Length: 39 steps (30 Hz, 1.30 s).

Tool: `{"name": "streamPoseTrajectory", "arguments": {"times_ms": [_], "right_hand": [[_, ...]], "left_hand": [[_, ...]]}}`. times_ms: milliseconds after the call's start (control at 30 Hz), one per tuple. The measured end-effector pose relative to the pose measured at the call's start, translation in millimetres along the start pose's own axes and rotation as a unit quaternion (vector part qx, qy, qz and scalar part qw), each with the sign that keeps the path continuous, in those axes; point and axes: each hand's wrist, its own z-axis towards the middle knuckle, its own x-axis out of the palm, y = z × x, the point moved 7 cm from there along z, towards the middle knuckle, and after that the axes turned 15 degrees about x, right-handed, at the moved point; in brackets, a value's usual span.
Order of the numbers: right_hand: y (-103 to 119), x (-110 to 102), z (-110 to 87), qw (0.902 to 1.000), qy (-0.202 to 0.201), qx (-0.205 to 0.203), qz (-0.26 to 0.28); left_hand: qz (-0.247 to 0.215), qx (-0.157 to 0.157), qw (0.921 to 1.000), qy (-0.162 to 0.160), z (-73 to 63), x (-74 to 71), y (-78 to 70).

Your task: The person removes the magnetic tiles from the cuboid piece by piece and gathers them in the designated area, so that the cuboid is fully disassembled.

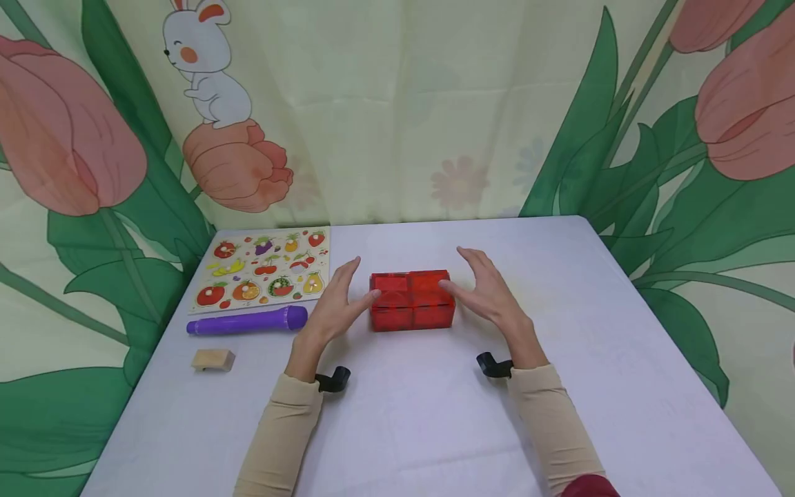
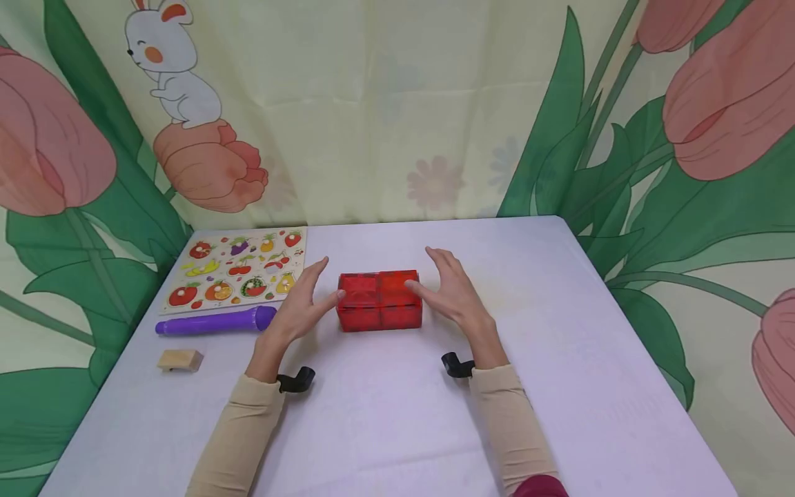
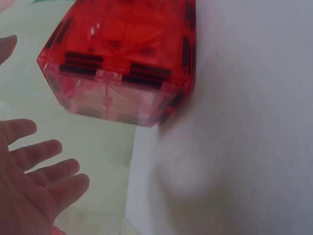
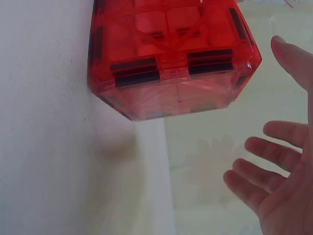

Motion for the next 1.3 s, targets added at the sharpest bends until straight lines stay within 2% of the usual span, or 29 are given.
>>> {"name": "streamPoseTrajectory", "arguments": {"times_ms": [267, 533, 767, 900, 1033, 1300], "right_hand": [[4, 6, -0.9, 0.9992, 0.026, -0.017, 0.026], [4, 16, 0.3, 0.9959, 0.066, -0.016, 0.059], [1, 22, 2.0, 0.993, 0.092, -0.013, 0.073], [1, 22, 1.6, 0.992, 0.098, -0.008, 0.08], [0, 24, 2.0, 0.989, 0.114, 0.0, 0.095], [-7, 30, 4.5, 0.9839, 0.142, 0.017, 0.108]], "left_hand": [[-0.02, 0.01, 0.9997, 0.009, 1.4, 10.9, -1.5], [-0.041, -0.015, 0.9985, 0.033, 2.2, 22.5, 1.8], [-0.068, -0.013, 0.9969, 0.038, 3.3, 28.7, 4.0], [-0.084, -0.009, 0.9958, 0.035, 4.4, 30.8, 5.6], [-0.12, -0.005, 0.9924, 0.025, 5.6, 33.6, 7.3], [-0.171, -0.017, 0.9851, 0.002, 5.1, 38.9, 12.6]]}}
